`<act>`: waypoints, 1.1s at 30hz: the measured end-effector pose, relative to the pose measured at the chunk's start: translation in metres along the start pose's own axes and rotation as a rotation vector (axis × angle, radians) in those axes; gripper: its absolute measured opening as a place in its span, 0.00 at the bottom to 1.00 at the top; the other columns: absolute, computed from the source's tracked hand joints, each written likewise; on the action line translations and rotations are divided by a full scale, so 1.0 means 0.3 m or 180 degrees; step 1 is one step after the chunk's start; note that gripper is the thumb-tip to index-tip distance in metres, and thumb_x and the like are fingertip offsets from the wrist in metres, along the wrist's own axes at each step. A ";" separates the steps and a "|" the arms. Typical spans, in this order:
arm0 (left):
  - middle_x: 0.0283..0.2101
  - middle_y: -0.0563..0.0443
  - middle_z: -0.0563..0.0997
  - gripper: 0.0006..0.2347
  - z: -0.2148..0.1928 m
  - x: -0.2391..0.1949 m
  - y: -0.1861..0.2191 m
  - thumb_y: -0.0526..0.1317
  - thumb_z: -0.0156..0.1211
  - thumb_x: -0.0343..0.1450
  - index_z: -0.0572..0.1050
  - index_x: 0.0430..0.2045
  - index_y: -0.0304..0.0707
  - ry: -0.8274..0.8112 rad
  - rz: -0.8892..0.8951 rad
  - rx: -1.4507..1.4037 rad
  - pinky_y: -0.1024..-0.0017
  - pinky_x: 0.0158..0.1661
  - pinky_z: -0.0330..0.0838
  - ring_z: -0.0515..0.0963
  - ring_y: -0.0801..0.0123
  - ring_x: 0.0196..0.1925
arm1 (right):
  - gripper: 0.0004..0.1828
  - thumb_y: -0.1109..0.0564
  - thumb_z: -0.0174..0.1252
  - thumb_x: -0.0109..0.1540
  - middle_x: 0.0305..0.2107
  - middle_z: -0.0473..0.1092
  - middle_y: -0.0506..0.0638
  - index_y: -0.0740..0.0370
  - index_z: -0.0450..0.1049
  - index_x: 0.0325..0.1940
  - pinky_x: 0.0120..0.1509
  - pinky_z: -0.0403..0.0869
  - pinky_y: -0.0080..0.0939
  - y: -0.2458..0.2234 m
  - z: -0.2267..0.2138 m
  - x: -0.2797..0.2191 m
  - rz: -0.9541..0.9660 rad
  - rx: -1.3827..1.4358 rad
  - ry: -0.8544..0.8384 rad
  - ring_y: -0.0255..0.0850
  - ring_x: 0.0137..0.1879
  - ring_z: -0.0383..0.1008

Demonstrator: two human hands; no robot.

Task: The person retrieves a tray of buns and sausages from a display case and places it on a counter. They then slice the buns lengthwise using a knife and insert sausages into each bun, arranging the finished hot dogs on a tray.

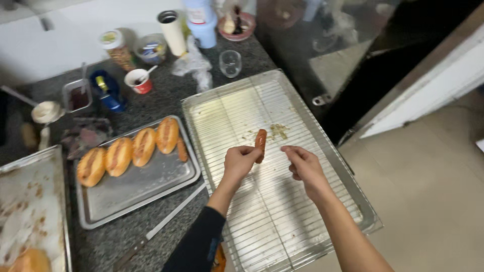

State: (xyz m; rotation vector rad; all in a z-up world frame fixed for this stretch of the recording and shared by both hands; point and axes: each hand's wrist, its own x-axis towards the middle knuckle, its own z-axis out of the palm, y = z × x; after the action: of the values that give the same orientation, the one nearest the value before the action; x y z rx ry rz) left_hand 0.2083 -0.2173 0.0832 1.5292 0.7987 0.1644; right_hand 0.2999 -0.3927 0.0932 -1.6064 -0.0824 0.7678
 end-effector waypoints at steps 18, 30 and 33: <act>0.31 0.48 0.83 0.13 -1.004 -0.783 -0.305 0.48 0.70 0.63 0.85 0.31 0.37 0.2595 0.0956 0.1168 0.63 0.41 0.72 0.80 0.61 0.38 | 0.16 0.44 0.65 0.59 0.23 0.67 0.34 0.58 0.79 0.40 0.33 0.61 0.29 0.117 1.231 -0.378 -0.0333 -0.0989 -0.2408 0.24 0.30 0.62; 0.30 0.48 0.83 0.12 -1.657 -1.355 -0.729 0.49 0.68 0.62 0.85 0.26 0.39 0.3907 0.0241 0.1536 0.56 0.43 0.68 0.80 0.55 0.41 | 0.23 0.40 0.57 0.63 0.40 0.76 0.46 0.59 0.75 0.52 0.41 0.76 0.37 0.593 1.968 -0.822 0.0514 -0.1214 -0.3115 0.34 0.41 0.77; 0.30 0.47 0.82 0.12 -1.784 -1.475 -0.817 0.48 0.68 0.62 0.85 0.24 0.38 0.3944 -0.0269 0.1658 0.55 0.46 0.67 0.80 0.54 0.40 | 0.25 0.41 0.57 0.63 0.43 0.75 0.49 0.61 0.73 0.57 0.45 0.78 0.40 0.731 2.121 -0.897 0.0880 -0.1350 -0.3216 0.37 0.45 0.77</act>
State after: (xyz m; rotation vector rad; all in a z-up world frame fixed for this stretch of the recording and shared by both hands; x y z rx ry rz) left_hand -0.5085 -0.0498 0.0962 1.8050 1.9870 0.9570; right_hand -0.3169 -0.0197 0.0182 -1.4724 -0.8027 1.8153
